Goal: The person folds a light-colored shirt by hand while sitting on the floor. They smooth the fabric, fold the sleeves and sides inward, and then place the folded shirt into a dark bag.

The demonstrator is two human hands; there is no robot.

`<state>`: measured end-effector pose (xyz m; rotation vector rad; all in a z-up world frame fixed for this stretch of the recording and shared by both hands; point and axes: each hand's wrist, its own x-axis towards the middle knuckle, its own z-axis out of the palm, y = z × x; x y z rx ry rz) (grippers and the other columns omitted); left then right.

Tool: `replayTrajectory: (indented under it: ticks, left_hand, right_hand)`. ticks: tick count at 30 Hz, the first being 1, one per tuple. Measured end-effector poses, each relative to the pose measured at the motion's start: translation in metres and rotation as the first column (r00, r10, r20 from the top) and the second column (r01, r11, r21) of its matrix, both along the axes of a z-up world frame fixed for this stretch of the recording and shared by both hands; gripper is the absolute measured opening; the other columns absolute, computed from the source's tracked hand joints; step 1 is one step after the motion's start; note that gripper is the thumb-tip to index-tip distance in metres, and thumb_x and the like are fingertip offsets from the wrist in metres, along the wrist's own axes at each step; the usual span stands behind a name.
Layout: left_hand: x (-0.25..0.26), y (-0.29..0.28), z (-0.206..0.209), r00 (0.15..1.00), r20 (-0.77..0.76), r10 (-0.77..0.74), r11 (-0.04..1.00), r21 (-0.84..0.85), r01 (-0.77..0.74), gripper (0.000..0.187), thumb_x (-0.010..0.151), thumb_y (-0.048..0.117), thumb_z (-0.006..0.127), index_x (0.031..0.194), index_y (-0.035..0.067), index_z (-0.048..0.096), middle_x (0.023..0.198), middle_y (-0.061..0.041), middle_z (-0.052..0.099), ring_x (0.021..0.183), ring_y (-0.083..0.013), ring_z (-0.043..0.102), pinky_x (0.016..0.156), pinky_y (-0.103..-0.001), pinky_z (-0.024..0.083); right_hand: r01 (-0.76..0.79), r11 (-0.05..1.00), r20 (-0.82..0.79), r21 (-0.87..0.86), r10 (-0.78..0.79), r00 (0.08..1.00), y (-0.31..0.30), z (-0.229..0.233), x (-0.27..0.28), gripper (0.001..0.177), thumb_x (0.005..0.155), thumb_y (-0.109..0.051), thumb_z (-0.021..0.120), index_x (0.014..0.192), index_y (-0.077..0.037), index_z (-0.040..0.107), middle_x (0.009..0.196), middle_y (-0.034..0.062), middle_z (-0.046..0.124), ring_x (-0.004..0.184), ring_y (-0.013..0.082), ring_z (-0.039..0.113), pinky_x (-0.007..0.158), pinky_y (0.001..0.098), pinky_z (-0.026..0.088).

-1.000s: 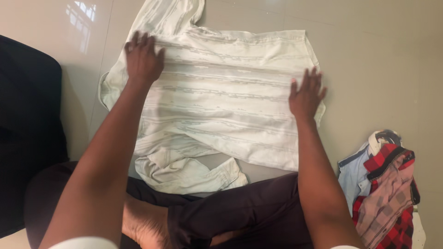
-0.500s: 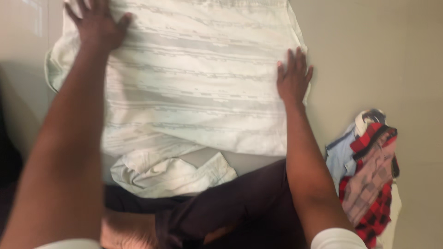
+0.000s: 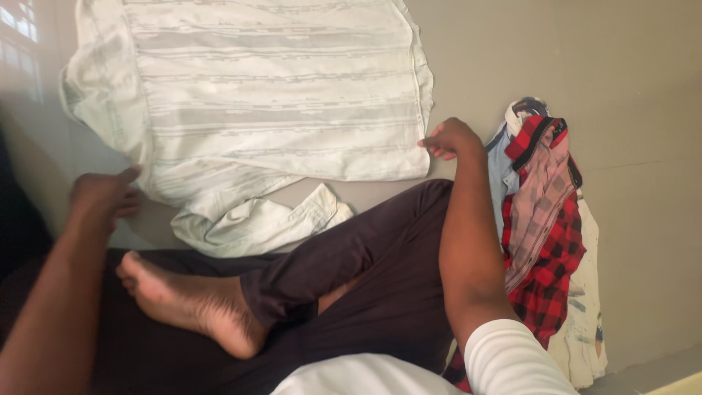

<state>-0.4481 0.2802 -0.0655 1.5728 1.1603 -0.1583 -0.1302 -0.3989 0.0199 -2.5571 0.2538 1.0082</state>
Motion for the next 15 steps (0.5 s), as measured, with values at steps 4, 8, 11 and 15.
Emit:
replayTrajectory:
  ticks: [4,8,11,15]
  left_hand:
    - [0.014,-0.026,0.022,1.000,-0.013,-0.004,0.987,-0.163,0.002,0.067,0.086,0.030,0.087,0.114,-0.019,0.051,0.101,-0.025,0.063,0.081,-0.0384,0.072,0.068,-0.042,0.063]
    - [0.012,-0.054,0.057,0.982,-0.060,-0.178,0.971,-0.170,0.166,0.064,0.086,0.028,0.083,0.125,-0.016,0.056,0.120,-0.029,0.068,0.094,-0.0355,0.071,0.076,-0.039,0.058]
    - [0.001,-0.064,0.090,0.964,0.257,-0.067,0.952,-0.274,0.139,0.062,0.093,0.031,0.073,0.140,-0.004,0.053,0.136,-0.020,0.064,0.111,-0.0300,0.067,0.086,-0.039,0.057]
    - [0.000,-0.083,0.127,0.914,0.397,0.088,0.886,-0.450,0.110,0.068,0.096,0.034,0.065,0.156,0.011,0.041,0.147,-0.007,0.058,0.130,-0.0282,0.057,0.094,-0.049,0.050]
  right_hand:
    - [-0.091,0.996,-0.079,0.000,0.091,0.993,-0.002,-0.008,-0.026,0.038,0.081,-0.032,0.089,0.091,0.000,0.069,0.084,0.0114,0.074,0.070,0.0188,0.069,0.056,0.0336,0.055]
    - [0.136,0.893,-0.056,0.429,-0.123,0.991,-0.007,0.019,-0.048,0.031,0.083,-0.026,0.084,0.105,-0.011,0.068,0.097,-0.0002,0.067,0.085,0.0105,0.061,0.064,0.0305,0.051]
    - [0.244,0.679,-0.061,0.692,-0.281,0.958,-0.002,0.042,-0.059,0.033,0.091,-0.028,0.074,0.117,-0.015,0.059,0.107,-0.0037,0.068,0.090,0.0107,0.063,0.068,0.0286,0.050]
    - [0.277,0.586,-0.078,0.762,-0.341,0.937,0.007,0.052,-0.061,0.035,0.098,-0.033,0.068,0.125,-0.017,0.054,0.106,-0.0012,0.064,0.086,0.0118,0.061,0.067,0.0310,0.052]
